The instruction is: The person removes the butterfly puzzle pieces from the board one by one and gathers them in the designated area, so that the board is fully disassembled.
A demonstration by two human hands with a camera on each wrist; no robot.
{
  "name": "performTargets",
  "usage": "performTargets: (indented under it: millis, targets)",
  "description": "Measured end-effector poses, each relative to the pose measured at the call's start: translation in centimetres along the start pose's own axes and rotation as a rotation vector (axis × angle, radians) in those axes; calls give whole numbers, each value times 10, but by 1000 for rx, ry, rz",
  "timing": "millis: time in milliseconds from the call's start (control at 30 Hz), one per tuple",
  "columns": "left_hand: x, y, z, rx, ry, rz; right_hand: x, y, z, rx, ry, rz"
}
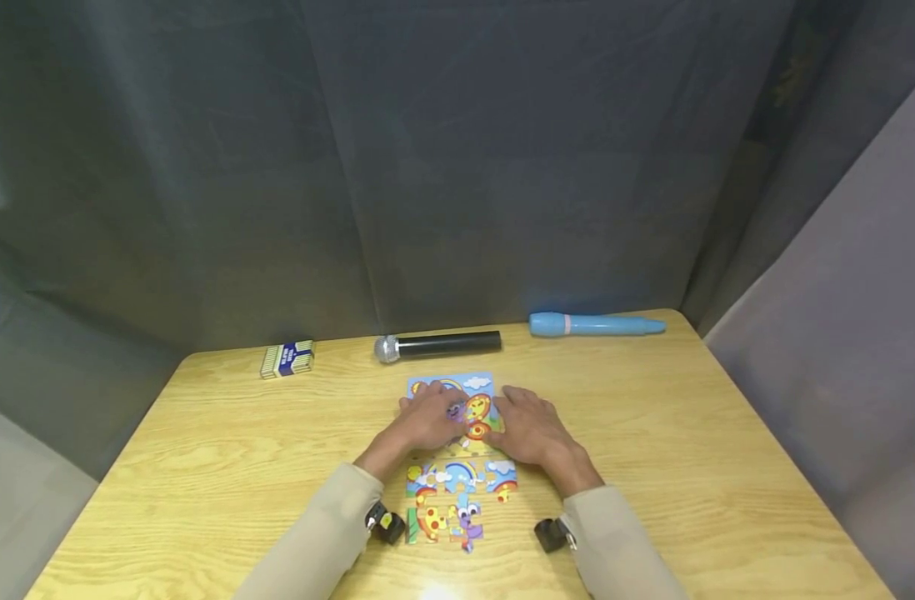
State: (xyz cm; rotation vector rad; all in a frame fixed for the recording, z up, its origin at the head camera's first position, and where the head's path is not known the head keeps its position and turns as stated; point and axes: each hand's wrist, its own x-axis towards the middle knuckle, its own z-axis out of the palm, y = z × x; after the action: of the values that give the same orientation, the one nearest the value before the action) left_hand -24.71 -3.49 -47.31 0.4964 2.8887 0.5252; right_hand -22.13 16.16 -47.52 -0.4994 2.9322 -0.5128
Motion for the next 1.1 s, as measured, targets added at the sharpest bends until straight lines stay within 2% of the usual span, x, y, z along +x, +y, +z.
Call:
performTargets:
  millis: [300,500,767,1100]
  targets:
    - [1,-1,2,-37,33,19,0,2,1,-4,0,0]
    - [1,0,2,-50,84,46,-1,1,0,-7,-2,8]
    - [-1,0,3,-52,114,41,-1,-1,-1,-10,6,0]
    - [-11,-2,-1,-72,142,65,-1,0,-1,-19,11,-8]
